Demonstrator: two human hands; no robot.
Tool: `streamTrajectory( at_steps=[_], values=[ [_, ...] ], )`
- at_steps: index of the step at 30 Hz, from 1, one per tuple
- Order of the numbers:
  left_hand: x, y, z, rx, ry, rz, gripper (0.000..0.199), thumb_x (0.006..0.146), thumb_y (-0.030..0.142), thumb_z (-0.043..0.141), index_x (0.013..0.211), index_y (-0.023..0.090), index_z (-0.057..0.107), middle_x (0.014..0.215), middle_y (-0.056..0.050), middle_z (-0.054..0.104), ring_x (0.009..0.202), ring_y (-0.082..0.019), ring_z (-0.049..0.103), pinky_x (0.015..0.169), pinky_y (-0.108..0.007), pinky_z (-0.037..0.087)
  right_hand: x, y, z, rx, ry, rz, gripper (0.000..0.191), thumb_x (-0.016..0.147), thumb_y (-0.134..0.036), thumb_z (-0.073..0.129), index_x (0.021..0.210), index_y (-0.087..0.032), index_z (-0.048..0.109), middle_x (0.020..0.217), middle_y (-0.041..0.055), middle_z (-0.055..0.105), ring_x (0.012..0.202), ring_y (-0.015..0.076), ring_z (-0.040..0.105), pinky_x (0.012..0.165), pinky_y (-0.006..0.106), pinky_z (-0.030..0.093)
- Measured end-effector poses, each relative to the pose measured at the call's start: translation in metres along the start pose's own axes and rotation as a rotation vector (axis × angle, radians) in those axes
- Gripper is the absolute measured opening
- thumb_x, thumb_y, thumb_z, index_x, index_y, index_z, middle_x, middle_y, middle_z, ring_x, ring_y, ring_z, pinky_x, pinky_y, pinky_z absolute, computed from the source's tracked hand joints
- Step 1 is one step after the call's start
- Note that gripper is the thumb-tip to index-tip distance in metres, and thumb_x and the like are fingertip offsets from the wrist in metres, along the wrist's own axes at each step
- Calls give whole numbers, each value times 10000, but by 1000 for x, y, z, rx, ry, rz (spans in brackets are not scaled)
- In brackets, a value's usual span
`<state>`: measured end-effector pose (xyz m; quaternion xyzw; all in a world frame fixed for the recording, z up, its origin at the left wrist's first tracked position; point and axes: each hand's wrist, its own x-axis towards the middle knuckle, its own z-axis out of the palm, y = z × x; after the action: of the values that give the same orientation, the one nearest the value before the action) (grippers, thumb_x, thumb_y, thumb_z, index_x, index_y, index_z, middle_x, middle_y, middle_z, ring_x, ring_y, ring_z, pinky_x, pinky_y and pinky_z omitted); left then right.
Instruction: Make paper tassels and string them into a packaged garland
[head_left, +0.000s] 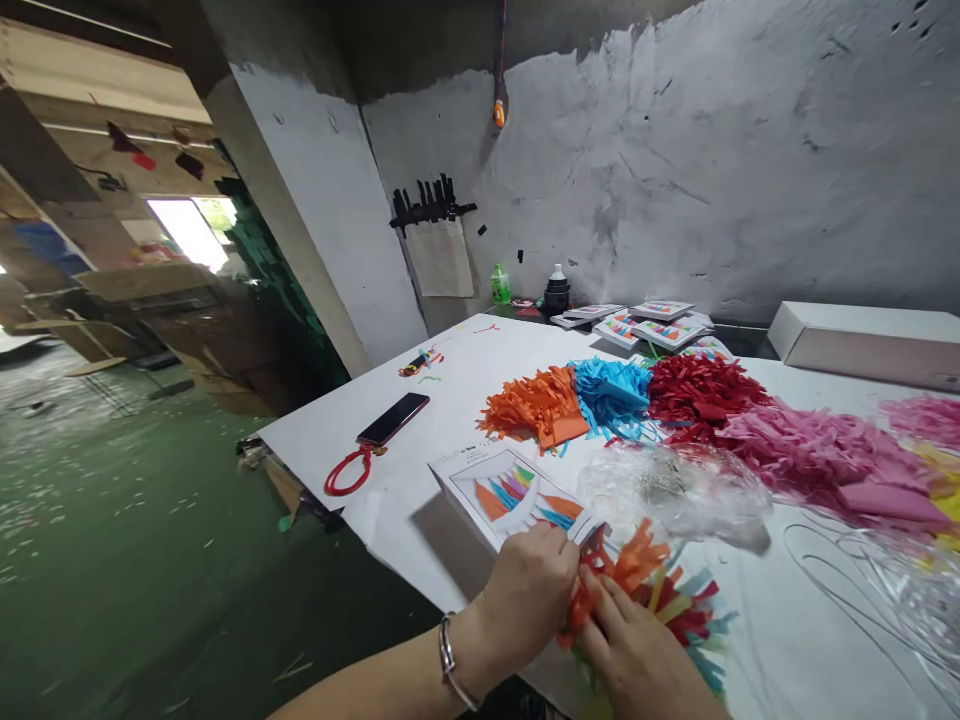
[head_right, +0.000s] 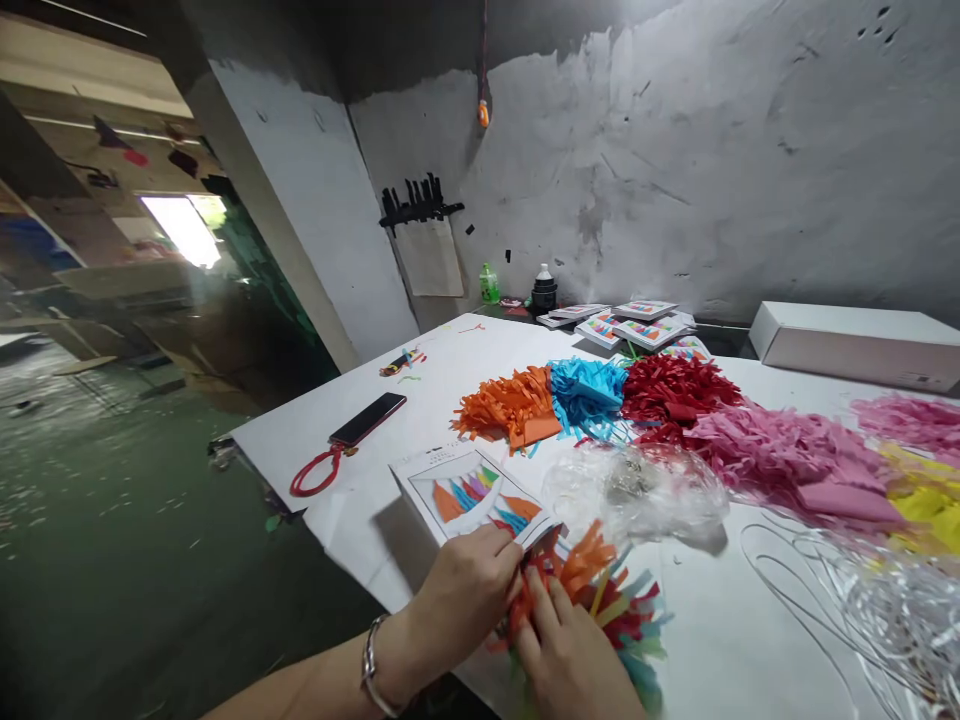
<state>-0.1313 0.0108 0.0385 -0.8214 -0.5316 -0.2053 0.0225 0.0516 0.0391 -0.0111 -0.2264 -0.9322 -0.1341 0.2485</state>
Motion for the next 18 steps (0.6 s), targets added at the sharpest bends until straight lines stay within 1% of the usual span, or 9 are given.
streamTrajectory(
  at_steps=[3, 5, 6, 7, 9, 10, 13, 15, 18],
  values=[
    [-3, -10, -3, -100, -27, 26, 149, 867, 153, 606, 725, 187, 638, 702, -79, 669, 673, -222, 631, 632, -307, 489, -12, -4, 16, 27, -12, -100, 471, 826, -303, 650, 1273, -157, 629, 1327, 137, 663, 1182, 275, 658, 921, 324, 577],
    [-2, -31, -14, -189, 9, -66, 66, 872, 254, 648, 843, 214, 691, 860, -93, 730, 839, -253, 677, 794, -348, 527, -19, -1, 18, 40, -33, -89, 558, 829, -295, 645, 1368, -179, 562, 1346, 113, 655, 1197, 271, 648, 941, 341, 571],
    [0, -46, -21, -212, 42, -133, 136, 896, 301, 631, 980, 222, 701, 1038, -123, 737, 1014, -291, 666, 916, -396, 507, -21, 1, 18, 43, -45, -78, 598, 827, -280, 639, 1407, -191, 526, 1351, 107, 652, 1194, 274, 650, 930, 347, 577],
    [2, -64, -29, -323, 143, -393, 203, 851, 344, 697, 1029, 247, 708, 1218, -120, 702, 1230, -323, 575, 1077, -430, 411, -23, 2, 17, 43, -60, -64, 633, 823, -268, 631, 1436, -197, 494, 1353, 111, 650, 1185, 280, 655, 905, 353, 587],
    [3, -101, -43, -333, 247, -624, 358, 805, 403, 731, 1103, 210, 678, 1448, -186, 543, 1480, -424, 245, 1186, -569, 197, -24, 2, 14, 37, -99, -60, 655, 815, -255, 615, 1451, -187, 470, 1348, 138, 647, 1167, 305, 665, 851, 366, 605],
    [2, -118, -47, -344, 262, -707, 407, 758, 403, 766, 1086, 180, 675, 1459, -230, 515, 1496, -476, 151, 1176, -635, 138, -22, 2, 13, 39, -125, -72, 657, 814, -248, 608, 1451, -176, 466, 1354, 156, 639, 1167, 317, 664, 838, 373, 608],
    [-8, -148, -51, -450, 206, -847, 477, 598, 371, 866, 988, 152, 698, 1255, -269, 647, 1403, -552, 324, 1136, -678, 186, -14, 9, 8, 137, -168, -95, 598, 802, -163, 597, 1395, -172, 519, 1348, 175, 637, 1182, 330, 655, 883, 386, 588],
    [-17, -152, -49, -542, 166, -882, 504, 543, 360, 893, 975, 170, 714, 1185, -229, 695, 1347, -518, 434, 1150, -615, 237, -5, 19, 4, 226, -183, -67, 533, 791, -69, 563, 1306, -201, 588, 1343, 149, 648, 1171, 311, 664, 917, 379, 567],
    [-27, -147, -51, -695, 135, -926, 554, 561, 380, 895, 1057, 210, 718, 1270, -177, 681, 1329, -439, 498, 1160, -510, 303, 6, 34, -6, 286, -190, 91, 517, 811, 10, 447, 1259, -196, 601, 1277, 128, 689, 1057, 248, 714, 841, 321, 574]
  ],
)
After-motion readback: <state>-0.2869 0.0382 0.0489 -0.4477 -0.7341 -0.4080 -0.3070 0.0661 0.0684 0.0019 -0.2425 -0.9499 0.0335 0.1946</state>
